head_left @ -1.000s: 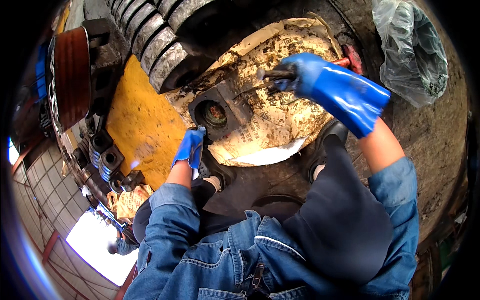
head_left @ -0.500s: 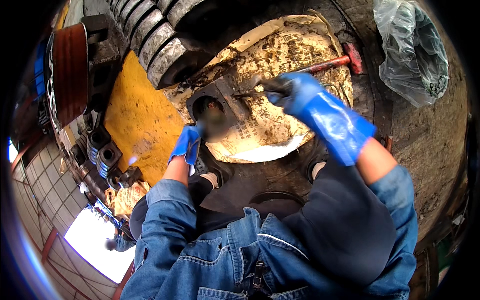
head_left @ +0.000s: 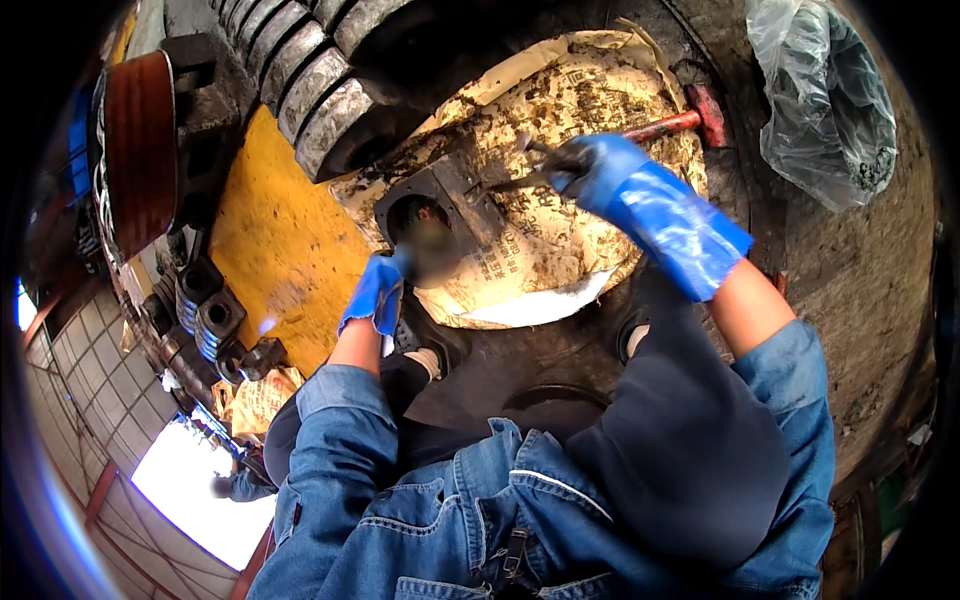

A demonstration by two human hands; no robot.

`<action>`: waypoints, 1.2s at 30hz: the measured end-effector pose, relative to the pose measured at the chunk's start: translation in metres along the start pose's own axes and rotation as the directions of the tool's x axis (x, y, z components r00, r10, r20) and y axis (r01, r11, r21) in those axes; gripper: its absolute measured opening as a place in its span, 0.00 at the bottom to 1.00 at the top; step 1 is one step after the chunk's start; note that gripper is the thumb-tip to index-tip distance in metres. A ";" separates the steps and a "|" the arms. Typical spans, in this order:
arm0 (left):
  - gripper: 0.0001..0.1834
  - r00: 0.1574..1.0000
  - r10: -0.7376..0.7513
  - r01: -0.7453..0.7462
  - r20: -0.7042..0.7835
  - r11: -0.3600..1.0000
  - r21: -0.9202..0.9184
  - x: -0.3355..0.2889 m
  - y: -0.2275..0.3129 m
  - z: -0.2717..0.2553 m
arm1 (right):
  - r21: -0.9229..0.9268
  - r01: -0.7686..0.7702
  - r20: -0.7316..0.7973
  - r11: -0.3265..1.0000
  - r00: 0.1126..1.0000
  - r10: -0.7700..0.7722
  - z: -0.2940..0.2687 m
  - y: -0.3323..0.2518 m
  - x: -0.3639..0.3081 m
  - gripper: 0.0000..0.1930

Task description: The person hammers a metal component to remove debris and then uses a scraping tool to clean its internal surfaces.

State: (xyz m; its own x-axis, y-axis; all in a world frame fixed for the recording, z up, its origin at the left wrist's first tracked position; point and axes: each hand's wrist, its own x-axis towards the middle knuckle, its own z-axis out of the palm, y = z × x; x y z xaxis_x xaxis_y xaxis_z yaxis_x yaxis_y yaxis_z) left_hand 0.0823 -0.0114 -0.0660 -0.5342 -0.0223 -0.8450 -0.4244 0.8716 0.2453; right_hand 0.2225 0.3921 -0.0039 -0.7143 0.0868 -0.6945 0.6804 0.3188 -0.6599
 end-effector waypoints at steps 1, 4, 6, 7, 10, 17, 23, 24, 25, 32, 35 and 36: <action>0.19 1.000 -0.001 0.002 0.016 0.997 -0.071 0.000 -0.006 -0.001 | -0.065 0.030 -0.006 0.997 1.000 -0.031 -0.010 -0.002 -0.005 0.12; 0.20 0.998 -0.028 0.037 0.062 0.987 -0.155 -0.012 0.006 0.002 | 0.062 0.037 0.030 0.997 0.999 -0.039 -0.009 -0.014 -0.014 0.13; 0.20 0.997 -0.022 0.025 0.068 0.999 -0.040 -0.011 0.025 0.004 | -0.202 0.036 -0.037 0.979 0.998 -0.044 0.009 -0.022 -0.009 0.16; 0.20 0.999 -0.041 0.041 0.010 0.998 0.058 -0.011 0.018 0.001 | -0.164 0.017 -0.053 0.986 0.998 -0.026 0.014 -0.019 0.000 0.14; 0.18 1.000 -0.007 0.009 -0.024 0.998 0.064 -0.018 0.036 0.010 | -0.031 -0.165 -0.035 0.986 0.986 0.164 -0.002 -0.020 0.011 0.11; 0.18 0.993 -0.095 0.103 -0.070 0.988 0.116 -0.041 0.054 0.009 | -0.116 -0.255 0.038 0.960 0.965 0.261 0.004 -0.026 0.015 0.15; 0.23 0.999 0.033 -0.036 0.026 0.993 0.114 0.001 -0.011 -0.004 | 0.057 -0.227 -0.064 0.972 0.971 0.230 0.008 0.006 0.055 0.17; 0.23 1.000 0.024 -0.025 0.010 0.991 0.130 -0.009 -0.017 -0.005 | 0.201 -0.316 -0.053 0.927 0.942 0.333 -0.006 -0.024 0.027 0.18; 0.23 0.999 0.000 -0.004 0.034 0.994 0.105 -0.025 0.024 0.001 | 0.247 -0.305 -0.072 0.920 0.941 0.331 -0.033 -0.033 -0.004 0.19; 0.21 0.995 -0.102 0.100 -0.010 0.987 -0.122 -0.028 0.036 0.010 | 0.031 -0.140 0.051 0.990 0.989 0.139 0.018 -0.007 0.028 0.12; 0.22 0.991 -0.130 0.130 0.000 0.991 -0.008 -0.044 0.058 0.011 | -0.029 -0.085 0.039 0.996 0.996 0.086 0.009 -0.021 0.029 0.13; 0.22 0.992 -0.127 0.127 -0.017 0.992 0.010 -0.048 0.061 0.011 | 0.086 -0.193 0.016 0.977 0.981 0.192 -0.001 -0.030 0.025 0.14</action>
State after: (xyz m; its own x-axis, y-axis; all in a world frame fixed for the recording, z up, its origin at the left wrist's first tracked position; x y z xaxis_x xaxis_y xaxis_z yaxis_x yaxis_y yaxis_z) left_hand 0.0898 0.0482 -0.0156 -0.4882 -0.1406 -0.8613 -0.4811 0.8668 0.1312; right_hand 0.1842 0.3852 -0.0011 -0.5674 0.1310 -0.8130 0.8170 0.2135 -0.5357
